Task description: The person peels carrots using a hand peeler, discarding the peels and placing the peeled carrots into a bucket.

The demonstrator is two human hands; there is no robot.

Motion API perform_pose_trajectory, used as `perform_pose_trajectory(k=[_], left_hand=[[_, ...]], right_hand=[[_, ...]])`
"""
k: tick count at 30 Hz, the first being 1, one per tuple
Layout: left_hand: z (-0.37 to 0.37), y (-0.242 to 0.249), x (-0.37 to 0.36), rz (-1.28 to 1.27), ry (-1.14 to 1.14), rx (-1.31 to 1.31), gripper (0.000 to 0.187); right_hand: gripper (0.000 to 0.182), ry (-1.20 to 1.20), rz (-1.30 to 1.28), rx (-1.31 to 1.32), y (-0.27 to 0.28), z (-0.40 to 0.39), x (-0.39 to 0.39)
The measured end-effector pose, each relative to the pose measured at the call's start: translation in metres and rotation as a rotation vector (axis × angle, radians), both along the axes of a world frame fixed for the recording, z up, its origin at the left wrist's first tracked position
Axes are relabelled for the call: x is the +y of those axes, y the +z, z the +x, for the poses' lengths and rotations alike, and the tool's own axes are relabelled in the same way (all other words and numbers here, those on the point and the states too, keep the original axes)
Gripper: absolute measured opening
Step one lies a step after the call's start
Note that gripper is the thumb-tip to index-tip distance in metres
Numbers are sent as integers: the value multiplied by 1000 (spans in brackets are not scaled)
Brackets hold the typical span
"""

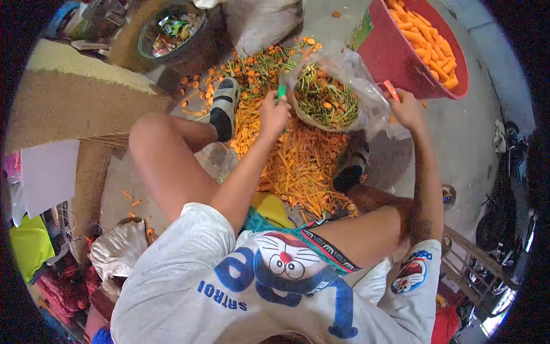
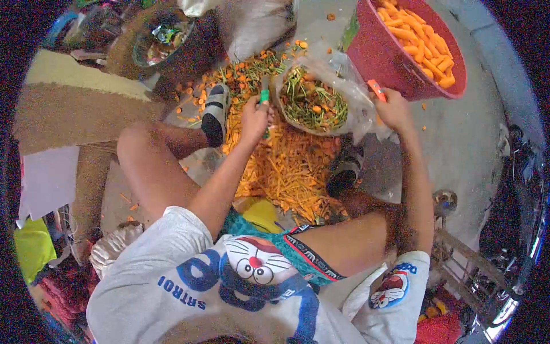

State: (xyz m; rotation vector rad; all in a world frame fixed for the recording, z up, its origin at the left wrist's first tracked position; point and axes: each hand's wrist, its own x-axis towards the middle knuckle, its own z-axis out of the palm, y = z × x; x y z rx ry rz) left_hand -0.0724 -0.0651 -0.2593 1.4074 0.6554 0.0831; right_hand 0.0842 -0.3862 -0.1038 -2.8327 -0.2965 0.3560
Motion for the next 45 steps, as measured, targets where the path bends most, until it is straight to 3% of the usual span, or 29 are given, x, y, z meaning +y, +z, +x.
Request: perform_pose_trajectory(k=[2, 4, 7, 11, 13, 15, 17, 18, 19, 20, 21, 22, 24, 26, 29, 30, 32, 33, 35, 37, 38, 39, 40, 42, 44, 45], left_hand=[[12, 17, 9, -20, 59, -34, 23], [13, 21, 13, -53, 122, -42, 22], [20, 17, 22, -16, 130, -28, 24], [25, 14, 23, -32, 170, -18, 33], [30, 5, 27, -25, 188, -25, 36], [45, -7, 38, 222, 164, -19, 37], [64, -5, 54, 511, 128, -66, 36], [74, 2, 61, 715, 93, -116, 34], [87, 25, 69, 583, -4, -92, 34], [106, 37, 76, 619, -126, -16, 35], [127, 41, 82, 652, -248, 60, 36], [149, 39, 86, 761, -357, 30, 36], [187, 39, 85, 861, -465, 10, 36], [219, 45, 76, 1053, -732, 137, 34], [238, 12, 55, 1072, -865, 99, 33], [224, 14, 49, 1076, -864, 98, 33], [163, 21, 30, 975, -528, -78, 33], [140, 23, 33, 889, -591, -44, 34], [114, 19, 62, 756, -680, -27, 40], [116, 16, 86, 689, -609, -84, 46], [124, 21, 83, 688, -612, -83, 46], [139, 29, 72, 684, -438, -141, 44], [155, 34, 59, 675, -263, -197, 42], [190, 21, 19, 629, -322, 35, 35], [196, 2, -35, 444, -190, -25, 30], [184, -8, -73, 596, -220, 0, 29]], right_hand=[[35, 1, -1, -111, -1, 4, 16], [47, 4, 280, -290, 17, -7, 59], [73, -51, 214, -120, 27, 11, 122], [86, -70, 62, -47, 4, 54, 187], [85, -44, -52, 38, -34, 69, 204], [78, -23, -87, 167, -115, 102, 196], [72, -4, -121, 298, -147, 118, 186], [65, -18, -104, 291, -153, 117, 179], [58, -34, -87, 282, -155, 113, 172], [58, -37, -95, 284, -150, 108, 165], [53, -73, 57, 291, -138, 101, 159], [48, -108, 208, 298, -124, 94, 154], [44, -123, 218, 269, -100, 73, 160], [40, -139, 237, 240, -93, 70, 164], [33, -174, 505, 287, -105, 82, 164], [33, -174, 508, 285, -99, 88, 160], [34, -226, 681, 386, -85, 100, 149], [34, -279, 668, 402, -104, 123, 128], [32, -215, 776, 365, -82, 127, 95], [32, -173, 842, 365, -82, 143, 49], [32, -318, 954, 503, -86, 152, 30], [33, -460, 1065, 635, -85, 158, 22], [33, -457, 1068, 629, -80, 156, 23], [33, -375, 1203, 724, -72, 136, 30], [33, -347, 1328, 722, -61, 121, 47], [31, -394, 1321, 685, -51, 112, 50]])
